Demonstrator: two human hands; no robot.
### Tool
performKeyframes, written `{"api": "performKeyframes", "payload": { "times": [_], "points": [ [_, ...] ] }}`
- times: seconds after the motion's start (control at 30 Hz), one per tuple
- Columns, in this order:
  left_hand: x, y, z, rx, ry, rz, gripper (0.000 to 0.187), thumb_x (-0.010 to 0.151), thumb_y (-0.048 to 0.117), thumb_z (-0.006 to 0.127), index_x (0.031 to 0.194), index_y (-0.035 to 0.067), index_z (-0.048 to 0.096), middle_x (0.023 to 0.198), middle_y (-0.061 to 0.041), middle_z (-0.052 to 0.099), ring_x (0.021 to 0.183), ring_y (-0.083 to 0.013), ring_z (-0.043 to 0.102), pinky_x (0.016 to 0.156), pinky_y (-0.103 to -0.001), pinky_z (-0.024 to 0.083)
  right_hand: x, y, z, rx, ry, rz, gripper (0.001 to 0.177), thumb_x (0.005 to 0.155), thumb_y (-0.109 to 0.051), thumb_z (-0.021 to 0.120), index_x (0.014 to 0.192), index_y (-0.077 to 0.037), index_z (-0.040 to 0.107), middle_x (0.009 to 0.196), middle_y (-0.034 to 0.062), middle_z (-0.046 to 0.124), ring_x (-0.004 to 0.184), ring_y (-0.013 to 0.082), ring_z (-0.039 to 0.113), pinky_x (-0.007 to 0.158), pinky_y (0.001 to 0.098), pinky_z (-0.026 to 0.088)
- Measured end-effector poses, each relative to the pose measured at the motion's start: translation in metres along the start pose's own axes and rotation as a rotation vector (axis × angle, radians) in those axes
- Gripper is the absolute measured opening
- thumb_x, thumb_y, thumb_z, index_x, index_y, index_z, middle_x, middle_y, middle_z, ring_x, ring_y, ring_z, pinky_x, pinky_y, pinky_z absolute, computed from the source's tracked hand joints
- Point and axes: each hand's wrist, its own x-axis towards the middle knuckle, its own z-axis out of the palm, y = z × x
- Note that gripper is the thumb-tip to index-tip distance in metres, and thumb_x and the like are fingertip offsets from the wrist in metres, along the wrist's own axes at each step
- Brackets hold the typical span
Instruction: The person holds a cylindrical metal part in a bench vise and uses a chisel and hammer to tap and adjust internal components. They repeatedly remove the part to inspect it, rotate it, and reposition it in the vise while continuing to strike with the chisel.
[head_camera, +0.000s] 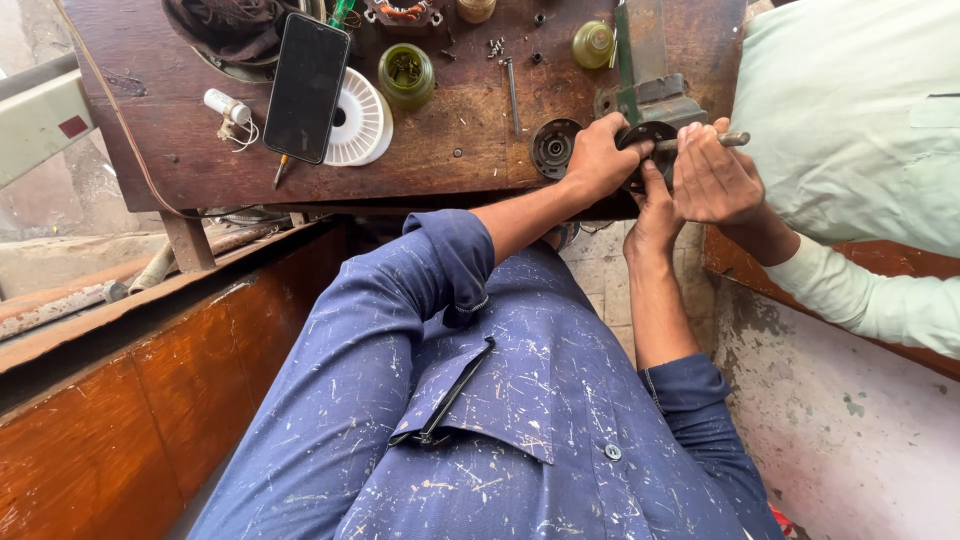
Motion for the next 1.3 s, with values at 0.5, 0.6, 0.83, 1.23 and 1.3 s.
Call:
{"api": "performKeyframes", "payload": {
  "times": [0.5,0.6,0.83,1.23,1.3],
  "points": [
    [-0.001,0.001,0.000,0.010,0.004,-0.014,0.029,0.083,0.024,0.077,0.097,-0.001,0.070,0.088,-0.016,0.078,0.080,-0.0231,0.078,0.075,-0.036,0.061,0.003,0.001,-0.001,-0.031,-0.006,-0.031,0.061,0.098,-0.001,0.065,0.154,-0.005,0.041,0.145,0.0094,0.051,0.128,0.0192,0.058,0.110,0.0309,0.054],
    [-0.001,0.000,0.000,0.003,0.012,-0.002,0.029,0.082,0.024,0.078,0.097,0.000,0.070,0.088,-0.016,0.078,0.080,-0.0229,0.078,0.075,-0.036,0.061,0.004,0.003,-0.004,-0.030,-0.022,-0.029,0.061,0.098,-0.001,0.065,0.154,-0.004,0.041,0.147,0.0096,0.050,0.131,0.0196,0.056,0.112,0.0318,0.053],
    [0.000,-0.004,0.002,0.004,0.011,-0.005,0.029,0.082,0.024,0.077,0.098,0.000,0.070,0.088,-0.016,0.078,0.079,-0.0224,0.079,0.074,-0.035,0.062,0.010,0.012,-0.015,-0.109,-0.057,-0.096,0.063,0.101,-0.001,0.063,0.158,-0.005,0.039,0.157,0.0073,0.045,0.143,0.0198,0.048,0.122,0.0328,0.044],
    [-0.033,-0.005,-0.040,-0.425,-0.255,-0.043,0.039,0.090,0.017,0.077,0.121,0.000,0.061,0.107,-0.012,0.071,0.099,-0.0196,0.070,0.085,-0.034,0.059,-0.006,-0.016,-0.010,-0.155,-0.171,-0.097,0.058,0.096,0.005,0.076,0.147,-0.004,0.052,0.138,0.0088,0.056,0.130,0.0207,0.056,0.119,0.0331,0.047],
    [-0.049,-0.005,-0.059,-0.568,-0.348,-0.028,0.044,0.087,0.012,0.077,0.126,0.001,0.059,0.111,-0.010,0.069,0.102,-0.0179,0.068,0.089,-0.033,0.059,-0.014,-0.029,-0.003,-0.106,-0.240,0.035,0.050,0.096,0.004,0.076,0.143,-0.003,0.058,0.129,0.0088,0.063,0.121,0.0186,0.062,0.111,0.0303,0.052]
  ]
}}
